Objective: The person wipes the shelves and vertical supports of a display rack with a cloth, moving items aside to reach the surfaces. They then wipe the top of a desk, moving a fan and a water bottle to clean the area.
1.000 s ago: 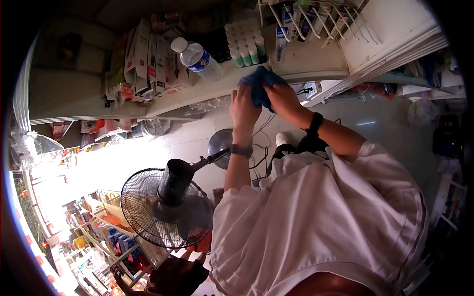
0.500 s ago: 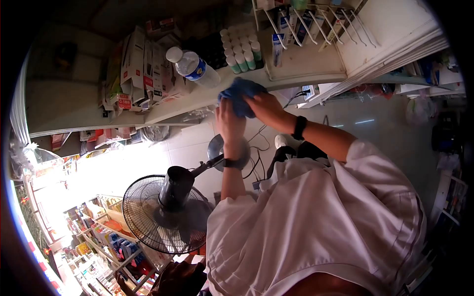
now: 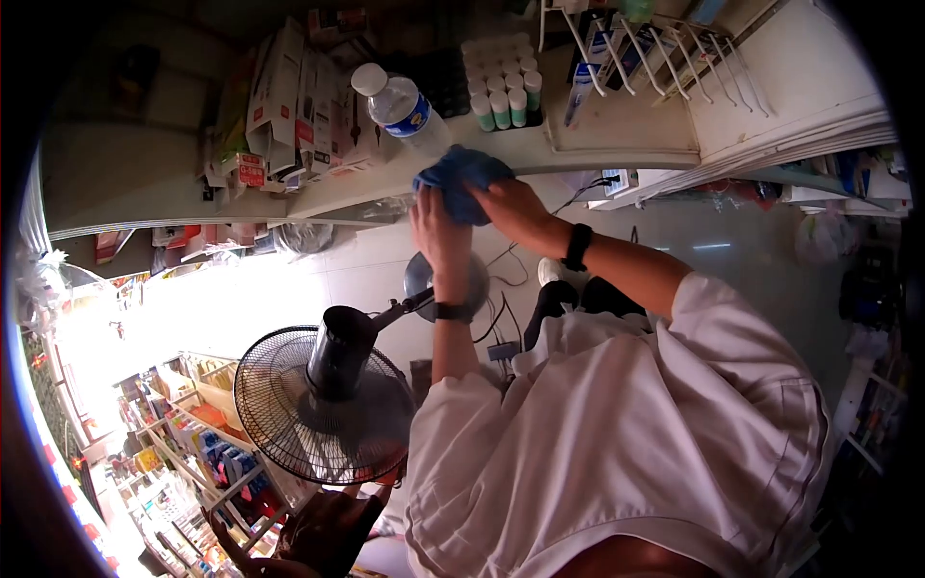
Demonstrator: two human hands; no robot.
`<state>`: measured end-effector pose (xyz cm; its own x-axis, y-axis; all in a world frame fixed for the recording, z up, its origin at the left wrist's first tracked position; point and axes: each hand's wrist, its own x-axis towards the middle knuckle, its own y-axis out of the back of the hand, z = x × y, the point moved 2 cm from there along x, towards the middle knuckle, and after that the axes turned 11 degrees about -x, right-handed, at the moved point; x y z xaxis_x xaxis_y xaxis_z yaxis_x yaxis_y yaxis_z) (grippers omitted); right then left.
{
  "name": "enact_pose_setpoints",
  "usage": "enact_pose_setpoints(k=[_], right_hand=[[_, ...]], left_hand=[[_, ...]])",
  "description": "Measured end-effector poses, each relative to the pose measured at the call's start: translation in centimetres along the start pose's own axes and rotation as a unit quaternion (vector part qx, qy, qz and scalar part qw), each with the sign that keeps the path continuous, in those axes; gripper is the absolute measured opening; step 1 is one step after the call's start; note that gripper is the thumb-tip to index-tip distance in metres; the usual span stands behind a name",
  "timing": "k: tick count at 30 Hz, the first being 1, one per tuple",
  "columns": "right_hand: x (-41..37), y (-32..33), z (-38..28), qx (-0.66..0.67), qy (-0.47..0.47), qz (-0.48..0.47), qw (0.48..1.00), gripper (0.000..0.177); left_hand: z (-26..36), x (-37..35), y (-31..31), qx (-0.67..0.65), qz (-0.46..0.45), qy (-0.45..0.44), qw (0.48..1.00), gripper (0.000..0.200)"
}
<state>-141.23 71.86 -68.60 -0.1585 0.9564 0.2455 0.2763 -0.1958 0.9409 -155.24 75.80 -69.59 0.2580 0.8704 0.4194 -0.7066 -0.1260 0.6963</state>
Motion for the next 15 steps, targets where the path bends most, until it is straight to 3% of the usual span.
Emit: enact_pose_setpoints(k=[4, 6, 10, 11, 15], right_hand=[[-4.2, 0.6, 2.7, -0.049, -0.043, 0.043, 0.997, 0.054], [-5.4, 1.1, 3.7, -0.064, -0.066, 0.05, 0.995, 0.051], [-3.5, -0.7, 3.5, -0.039, -0.076, -0.016, 0.996, 0.057], [-2.6, -0.3, 2.9, -0.017, -0.057, 0.031, 0.998, 0.058], [-0.3, -1.5, 1.2, 0.01, -0.048, -0.01, 0.999, 0.056]], left_hand=[[3.4, -1.0, -2.6, -0.08, -0.022, -0.054, 0.995, 0.051], [5.1, -1.2, -3.1, -0.111, -0.052, -0.029, 0.992, 0.051], [2.9, -0.6, -3.1, -0.072, -0.037, -0.045, 0.996, 0.05], [2.5, -0.3, -2.6, -0.059, -0.017, -0.033, 0.998, 0.048], [0.8, -0.5, -1.4, -0.035, 0.017, -0.011, 0.999, 0.046]])
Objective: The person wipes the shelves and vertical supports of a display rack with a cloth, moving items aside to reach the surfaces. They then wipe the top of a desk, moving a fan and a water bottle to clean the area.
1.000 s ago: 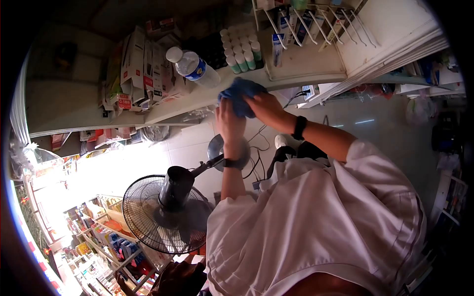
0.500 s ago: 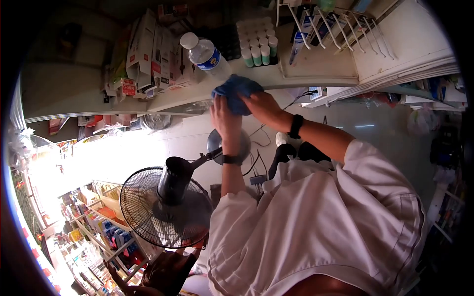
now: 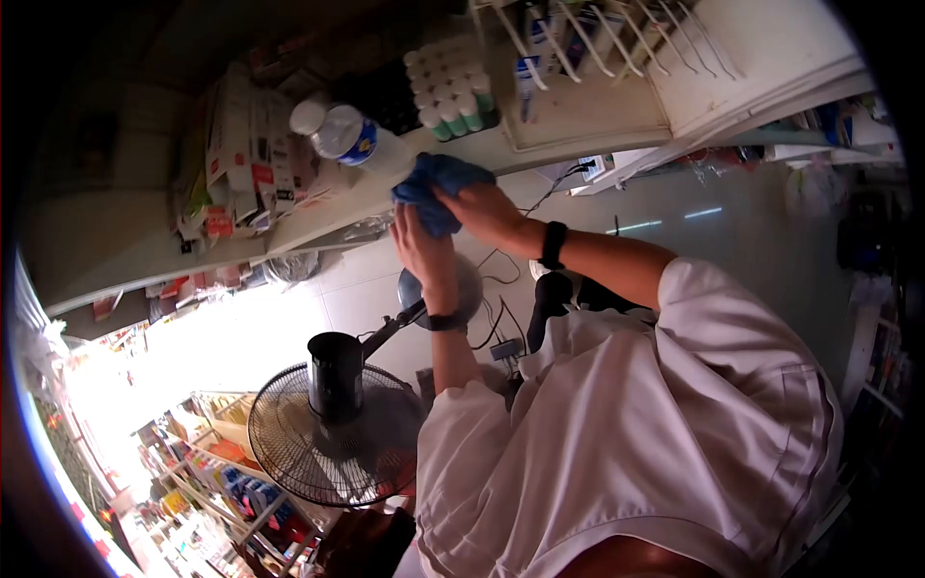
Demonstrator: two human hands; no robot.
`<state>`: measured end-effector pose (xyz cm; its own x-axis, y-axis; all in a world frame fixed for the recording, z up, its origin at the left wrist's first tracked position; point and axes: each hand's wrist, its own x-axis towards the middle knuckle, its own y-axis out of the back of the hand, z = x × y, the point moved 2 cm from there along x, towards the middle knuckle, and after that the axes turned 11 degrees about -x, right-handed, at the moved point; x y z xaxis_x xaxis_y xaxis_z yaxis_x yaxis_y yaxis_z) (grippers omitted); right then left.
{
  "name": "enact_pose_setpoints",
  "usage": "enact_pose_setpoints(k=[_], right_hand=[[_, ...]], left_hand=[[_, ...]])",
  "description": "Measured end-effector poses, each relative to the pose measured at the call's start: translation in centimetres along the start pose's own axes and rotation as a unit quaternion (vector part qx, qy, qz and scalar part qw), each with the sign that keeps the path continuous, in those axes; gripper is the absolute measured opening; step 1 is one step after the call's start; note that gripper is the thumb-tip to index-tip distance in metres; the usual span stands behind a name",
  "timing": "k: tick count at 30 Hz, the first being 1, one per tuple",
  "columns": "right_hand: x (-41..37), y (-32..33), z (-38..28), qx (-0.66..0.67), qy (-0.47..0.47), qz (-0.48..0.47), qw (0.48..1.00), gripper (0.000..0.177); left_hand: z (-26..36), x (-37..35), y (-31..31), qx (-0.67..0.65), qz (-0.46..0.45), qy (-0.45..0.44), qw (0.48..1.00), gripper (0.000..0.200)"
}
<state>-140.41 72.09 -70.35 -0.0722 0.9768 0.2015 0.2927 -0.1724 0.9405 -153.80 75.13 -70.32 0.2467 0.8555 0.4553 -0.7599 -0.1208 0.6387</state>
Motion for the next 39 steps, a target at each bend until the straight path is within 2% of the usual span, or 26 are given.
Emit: enact_pose_setpoints(k=[2, 5, 9, 10, 12, 13, 14, 17, 18, 21, 22, 25, 26, 27, 28, 29, 30, 31, 33, 36, 39], right_hand=[[-0.8, 0.4, 0.2, -0.004, 0.014, 0.004, 1.0, 0.057], [-3.7, 0.3, 2.1, -0.023, 0.043, 0.093, 0.994, 0.055], [-7.4, 0.0, 5.5, -0.027, 0.024, 0.143, 0.989, 0.057], [-8.4, 0.2, 6.5, -0.016, 0.001, 0.087, 0.996, 0.056], [-10.3, 1.0, 8.9, 0.003, -0.045, -0.024, 0.999, 0.054], [-11.3, 1.0, 10.2, 0.001, -0.052, 0.005, 0.999, 0.052], [-12.3, 0.8, 11.8, -0.004, -0.057, 0.033, 0.998, 0.051], [-15.7, 1.4, 16.6, -0.044, -0.05, 0.159, 0.985, 0.045], [-17.1, 1.3, 18.6, -0.044, -0.071, 0.171, 0.982, 0.045], [-19.2, 3.4, 21.0, -0.017, -0.13, 0.231, 0.964, 0.049], [-20.6, 1.1, 22.1, -0.054, -0.166, 0.168, 0.97, 0.043], [-18.4, 0.0, 21.1, 0.053, -0.121, 0.23, 0.964, 0.037], [-16.9, 0.1, 20.5, 0.178, -0.106, 0.206, 0.956, 0.031], [-15.9, -0.2, 19.2, 0.16, -0.102, 0.187, 0.964, 0.034], [-14.2, -0.6, 18.1, 0.235, -0.1, 0.174, 0.951, 0.039], [-12.7, -1.3, 17.2, 0.351, -0.129, 0.103, 0.922, 0.041], [-12.1, 0.1, 16.2, 0.376, -0.126, 0.129, 0.909, 0.043], [-11.5, -1.6, 16.3, 0.342, -0.106, 0.147, 0.922, 0.042], [-11.5, -0.9, 17.2, 0.308, -0.039, 0.121, 0.943, 0.046], [-14.9, 0.2, 18.2, 0.121, -0.019, 0.184, 0.975, 0.054], [-19.3, 2.7, 19.6, 0.071, -0.023, 0.163, 0.984, 0.063]], left_hand=[[0.7, -0.4, -0.5, -0.002, -0.005, 0.014, 1.0, 0.048], [1.7, -2.3, -2.4, -0.03, -0.013, 0.019, 0.999, 0.049], [4.0, -4.8, -6.8, -0.064, -0.034, 0.02, 0.997, 0.052], [3.8, -5.4, -8.6, -0.038, -0.009, -0.023, 0.999, 0.057], [6.3, -5.5, -10.9, -0.036, 0.012, -0.055, 0.998, 0.057], [7.9, -5.8, -12.0, -0.036, 0.023, -0.068, 0.997, 0.058], [9.0, -6.2, -13.2, -0.048, 0.028, -0.054, 0.997, 0.049], [10.3, -8.3, -17.9, -0.054, -0.014, -0.092, 0.994, 0.037], [11.4, -8.9, -19.3, -0.057, -0.023, -0.111, 0.992, 0.028], [15.5, -8.9, -21.5, -0.117, -0.052, -0.152, 0.98, 0.033], [15.5, -8.9, -21.3, -0.109, -0.05, -0.157, 0.98, 0.036], [13.7, -9.1, -21.2, -0.072, -0.045, -0.168, 0.982, 0.038], [11.7, -9.3, -21.0, -0.065, -0.04, -0.157, 0.985, 0.039], [9.7, -9.5, -20.6, -0.037, -0.024, -0.149, 0.988, 0.038], [9.2, -8.7, -19.4, -0.034, 0.028, -0.157, 0.987, 0.037], [7.7, -8.8, -18.5, -0.007, 0.053, -0.121, 0.991, 0.037], [6.7, -8.8, -18.0, 0.036, 0.049, -0.111, 0.992, 0.039], [8.3, -7.9, -16.8, 0.01, 0.071, -0.087, 0.994, 0.041], [9.3, -7.9, -16.9, -0.016, 0.069, -0.068, 0.995, 0.042], [10.7, -9.0, -18.4, -0.038, 0.04, -0.074, 0.996, 0.048], [14.0, -10.6, -19.7, -0.132, 0.017, -0.126, 0.983, 0.045]])
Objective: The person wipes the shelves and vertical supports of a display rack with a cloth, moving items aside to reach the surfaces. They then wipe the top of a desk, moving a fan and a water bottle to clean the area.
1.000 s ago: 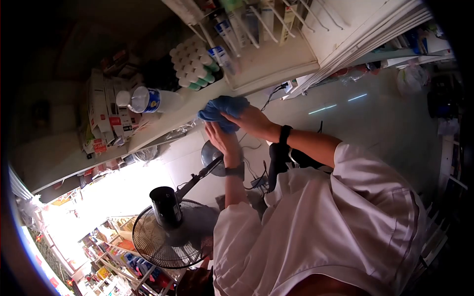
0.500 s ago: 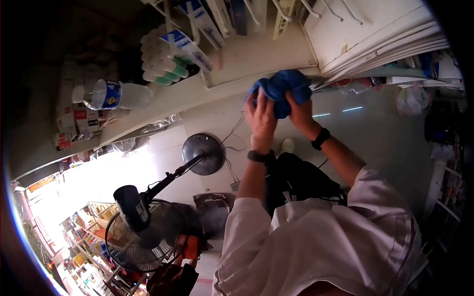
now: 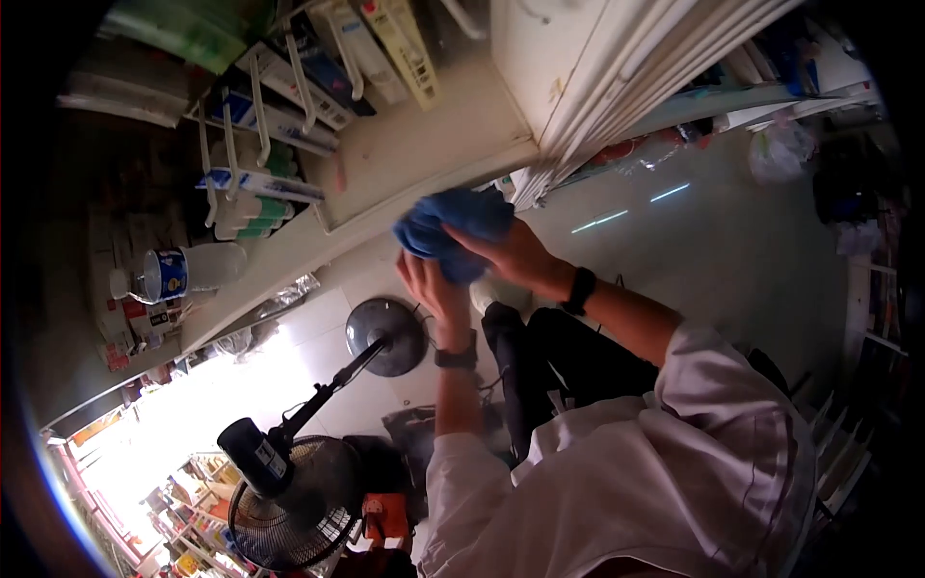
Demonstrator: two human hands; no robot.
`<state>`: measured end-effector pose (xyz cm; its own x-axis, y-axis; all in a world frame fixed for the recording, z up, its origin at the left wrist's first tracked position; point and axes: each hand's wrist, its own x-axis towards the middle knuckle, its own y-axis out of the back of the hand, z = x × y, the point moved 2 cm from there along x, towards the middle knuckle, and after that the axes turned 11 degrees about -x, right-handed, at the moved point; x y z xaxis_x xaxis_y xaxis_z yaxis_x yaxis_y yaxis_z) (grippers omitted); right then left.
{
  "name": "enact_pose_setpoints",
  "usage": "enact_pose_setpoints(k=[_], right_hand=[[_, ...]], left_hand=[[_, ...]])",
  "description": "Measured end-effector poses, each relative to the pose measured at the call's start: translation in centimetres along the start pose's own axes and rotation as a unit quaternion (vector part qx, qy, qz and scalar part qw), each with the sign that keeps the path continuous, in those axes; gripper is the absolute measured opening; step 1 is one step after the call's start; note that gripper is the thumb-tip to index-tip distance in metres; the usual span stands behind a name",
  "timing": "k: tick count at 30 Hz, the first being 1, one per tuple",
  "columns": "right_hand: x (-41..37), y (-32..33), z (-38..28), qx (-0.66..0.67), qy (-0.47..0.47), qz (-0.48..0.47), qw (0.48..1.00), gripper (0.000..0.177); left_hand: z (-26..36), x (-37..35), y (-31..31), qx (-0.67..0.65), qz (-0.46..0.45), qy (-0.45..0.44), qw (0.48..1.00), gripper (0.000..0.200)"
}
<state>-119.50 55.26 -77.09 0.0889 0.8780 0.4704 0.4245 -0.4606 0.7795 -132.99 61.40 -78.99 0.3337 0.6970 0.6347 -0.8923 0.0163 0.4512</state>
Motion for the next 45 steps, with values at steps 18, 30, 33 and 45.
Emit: enact_pose_setpoints(k=[18, 30, 33, 45], right_hand=[[4.9, 23.8, 5.2, -0.08, -0.078, 0.412, 0.904, 0.04], [10.9, 28.5, 0.5, -0.037, 0.06, 0.368, 0.927, 0.024], [10.7, 31.8, -0.2, -0.012, 0.019, 0.423, 0.906, 0.027], [11.3, 31.1, -1.1, -0.044, 0.059, 0.376, 0.923, 0.024]], left_hand=[[23.7, 17.3, -3.7, -0.001, 0.042, -0.283, 0.958, 0.024], [26.3, 20.7, 1.0, -0.015, 0.123, -0.26, 0.958, 0.034], [28.3, 22.5, 0.7, -0.007, 0.094, -0.32, 0.943, 0.032], [27.2, 21.0, 1.2, -0.007, 0.116, -0.233, 0.966, 0.031]])
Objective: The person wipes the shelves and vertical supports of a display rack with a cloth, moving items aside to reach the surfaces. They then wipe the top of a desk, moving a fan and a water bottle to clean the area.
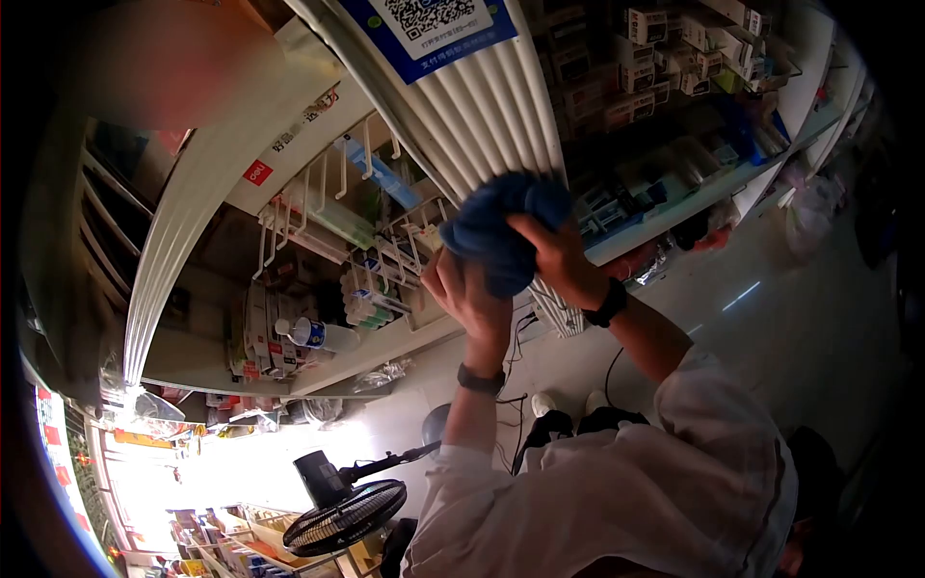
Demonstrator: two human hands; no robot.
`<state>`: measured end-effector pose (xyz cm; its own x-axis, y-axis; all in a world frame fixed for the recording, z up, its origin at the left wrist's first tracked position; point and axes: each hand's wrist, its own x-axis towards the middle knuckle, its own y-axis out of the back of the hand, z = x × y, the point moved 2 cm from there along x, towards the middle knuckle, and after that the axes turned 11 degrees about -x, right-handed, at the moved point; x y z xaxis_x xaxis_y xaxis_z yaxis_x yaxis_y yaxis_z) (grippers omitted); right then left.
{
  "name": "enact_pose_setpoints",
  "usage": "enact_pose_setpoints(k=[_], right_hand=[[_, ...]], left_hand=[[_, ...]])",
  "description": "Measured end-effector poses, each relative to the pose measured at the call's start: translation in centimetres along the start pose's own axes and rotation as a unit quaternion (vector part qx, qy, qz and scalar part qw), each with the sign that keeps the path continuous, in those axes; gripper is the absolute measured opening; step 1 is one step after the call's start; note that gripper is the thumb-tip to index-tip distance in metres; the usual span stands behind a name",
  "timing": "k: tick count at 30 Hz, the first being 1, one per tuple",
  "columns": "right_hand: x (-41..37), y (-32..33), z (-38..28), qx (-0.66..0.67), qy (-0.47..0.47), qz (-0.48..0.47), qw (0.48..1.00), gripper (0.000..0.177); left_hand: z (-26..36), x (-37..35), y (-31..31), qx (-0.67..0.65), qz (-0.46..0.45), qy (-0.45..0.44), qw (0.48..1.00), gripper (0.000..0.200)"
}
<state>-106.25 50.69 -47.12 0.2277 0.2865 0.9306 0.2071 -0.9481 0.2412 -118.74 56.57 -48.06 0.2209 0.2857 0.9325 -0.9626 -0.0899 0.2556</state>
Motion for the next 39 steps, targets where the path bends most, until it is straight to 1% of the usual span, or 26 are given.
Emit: enact_pose_setpoints(k=[1, 2, 5, 6, 9, 11, 12, 14, 16, 19, 20, 23, 24, 27, 28, 31, 32, 35, 36, 39], right_hand=[[0.6, 0.1, 0.1, 0.007, 0.002, 0.008, 1.0, 0.024], [0.8, 0.5, 0.7, 0.006, -0.031, 0.001, 1.0, 0.028], [0.8, 2.0, 1.3, 0.021, -0.081, 0.055, 0.995, 0.032], [0.2, 2.2, 1.6, 0.004, -0.077, 0.071, 0.995, 0.036], [-3.1, 1.5, 2.2, 0.023, -0.11, 0.035, 0.993, 0.031], [-5.4, 0.1, 2.1, 0.019, -0.084, -0.005, 0.996, 0.027], [-5.1, -0.3, 2.1, 0.014, -0.071, -0.021, 0.997, 0.025], [-2.6, -1.0, 1.4, 0.015, -0.02, -0.012, 1.0, 0.022], [0.4, 0.2, 0.1, -0.005, -0.014, -0.002, 1.0, 0.03], [4.1, 1.8, -0.4, -0.025, -0.026, 0.02, 0.999, 0.043], [4.7, 2.7, -0.2, -0.029, -0.038, 0.027, 0.998, 0.052], [4.4, 3.4, 0.7, 0.068, -0.083, 0.074, 0.991, 0.049], [3.7, 3.2, 1.1, 0.054, -0.107, 0.065, 0.991, 0.042], [0.2, 1.6, 1.7, -0.028, -0.062, 0.05, 0.996, 0.034], [-0.3, 1.4, 1.3, -0.042, -0.057, 0.021, 0.997, 0.034], [2.5, 1.3, -0.9, -0.028, 0.005, -0.009, 1.0, 0.037], [3.6, 1.5, -1.3, -0.034, 0.022, -0.013, 0.999, 0.039], [6.1, 2.3, -0.9, -0.039, 0.024, 0.026, 0.999, 0.039], [6.6, 2.8, -0.7, -0.009, 0.014, 0.048, 0.999, 0.04], [4.9, 3.3, 1.1, 0.029, -0.048, 0.08, 0.995, 0.043]], left_hand=[[0.5, 1.3, -0.1, 0.004, 0.015, -0.008, 1.0, 0.031], [1.3, 2.7, -0.6, 0.013, 0.025, -0.046, 0.999, 0.029], [2.2, 4.0, -2.0, 0.0, -0.016, -0.092, 0.996, 0.025], [2.2, 3.4, -2.5, -0.001, -0.033, -0.097, 0.995, 0.023], [1.7, 0.9, -2.2, 0.012, -0.1, -0.082, 0.992, 0.022], [0.1, -1.6, -1.0, 0.005, -0.103, -0.05, 0.993, 0.024], [-0.3, -1.8, -0.6, -0.002, -0.105, -0.037, 0.994, 0.024], [-0.6, -0.7, 0.5, 0.015, -0.066, -0.012, 0.998, 0.026], [0.1, 1.6, 1.1, 0.026, -0.034, 0.005, 0.999, 0.029], [2.3, 6.9, 0.5, 0.016, 0.0, -0.046, 0.999, 0.032], [2.6, 7.9, -0.3, 0.009, 0.014, -0.084, 0.996, 0.031], [4.4, 8.7, -1.1, -0.002, -0.046, -0.096, 0.994, 0.03], [4.3, 7.9, -1.2, 0.011, -0.064, -0.085, 0.994, 0.024], [2.4, 4.6, -0.3, 0.012, -0.097, -0.066, 0.993, 0.024], [1.5, 3.8, 0.3, 0.003, -0.107, -0.06, 0.992, 0.03], [0.6, 3.7, 1.9, 0.044, -0.081, -0.017, 0.996, 0.033], [0.6, 4.4, 2.0, 0.043, -0.064, -0.026, 0.997, 0.035], [2.0, 7.2, 1.5, 0.038, -0.041, -0.041, 0.998, 0.033], [2.6, 7.7, 1.0, 0.042, -0.037, -0.042, 0.998, 0.032], [4.3, 8.5, -0.8, 0.018, -0.027, -0.092, 0.995, 0.028]])
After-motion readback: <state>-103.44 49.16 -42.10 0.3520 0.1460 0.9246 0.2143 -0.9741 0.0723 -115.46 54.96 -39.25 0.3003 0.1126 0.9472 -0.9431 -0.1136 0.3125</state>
